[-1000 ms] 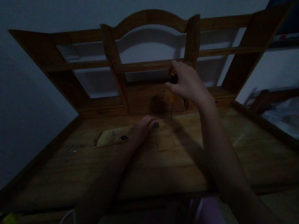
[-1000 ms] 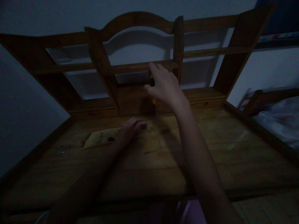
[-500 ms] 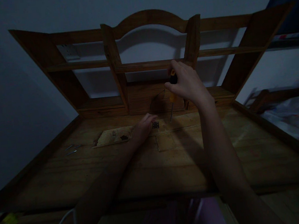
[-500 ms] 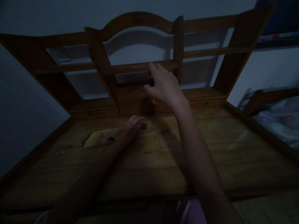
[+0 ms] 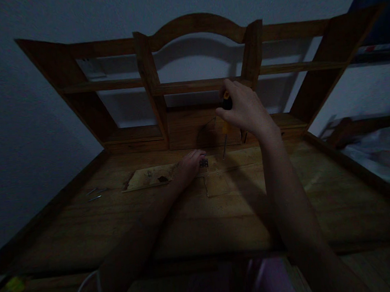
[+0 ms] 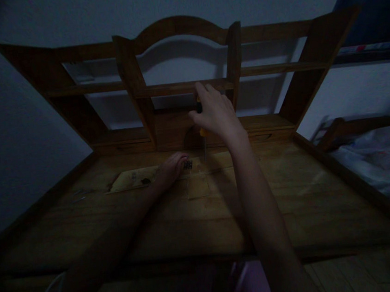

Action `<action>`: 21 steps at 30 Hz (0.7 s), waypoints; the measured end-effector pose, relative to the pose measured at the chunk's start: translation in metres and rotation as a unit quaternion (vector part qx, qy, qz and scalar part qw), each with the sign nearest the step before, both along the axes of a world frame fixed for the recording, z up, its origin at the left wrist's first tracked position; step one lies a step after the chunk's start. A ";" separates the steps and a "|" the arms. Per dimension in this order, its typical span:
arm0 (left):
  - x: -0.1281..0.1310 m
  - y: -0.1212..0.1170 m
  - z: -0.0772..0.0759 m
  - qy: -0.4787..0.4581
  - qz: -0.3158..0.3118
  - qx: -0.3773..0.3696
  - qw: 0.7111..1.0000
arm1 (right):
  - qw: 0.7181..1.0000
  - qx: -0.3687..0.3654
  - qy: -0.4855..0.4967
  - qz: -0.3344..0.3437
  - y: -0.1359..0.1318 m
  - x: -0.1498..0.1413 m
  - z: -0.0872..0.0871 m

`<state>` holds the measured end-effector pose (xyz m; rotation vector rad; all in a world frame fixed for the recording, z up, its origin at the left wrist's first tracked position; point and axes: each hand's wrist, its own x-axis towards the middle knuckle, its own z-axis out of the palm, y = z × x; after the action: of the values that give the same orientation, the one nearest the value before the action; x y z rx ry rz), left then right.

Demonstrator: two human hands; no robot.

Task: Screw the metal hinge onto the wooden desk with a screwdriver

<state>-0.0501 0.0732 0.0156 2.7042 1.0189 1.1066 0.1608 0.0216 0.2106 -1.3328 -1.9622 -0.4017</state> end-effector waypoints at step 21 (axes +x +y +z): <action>-0.003 0.002 -0.005 -0.016 0.005 0.007 1.000 | 0.996 0.038 0.040 0.071 0.003 -0.003 0.000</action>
<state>-0.0534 0.0749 0.0106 2.6857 1.0238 1.1583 0.1578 0.0250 0.2108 -1.1364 -1.9424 -0.3459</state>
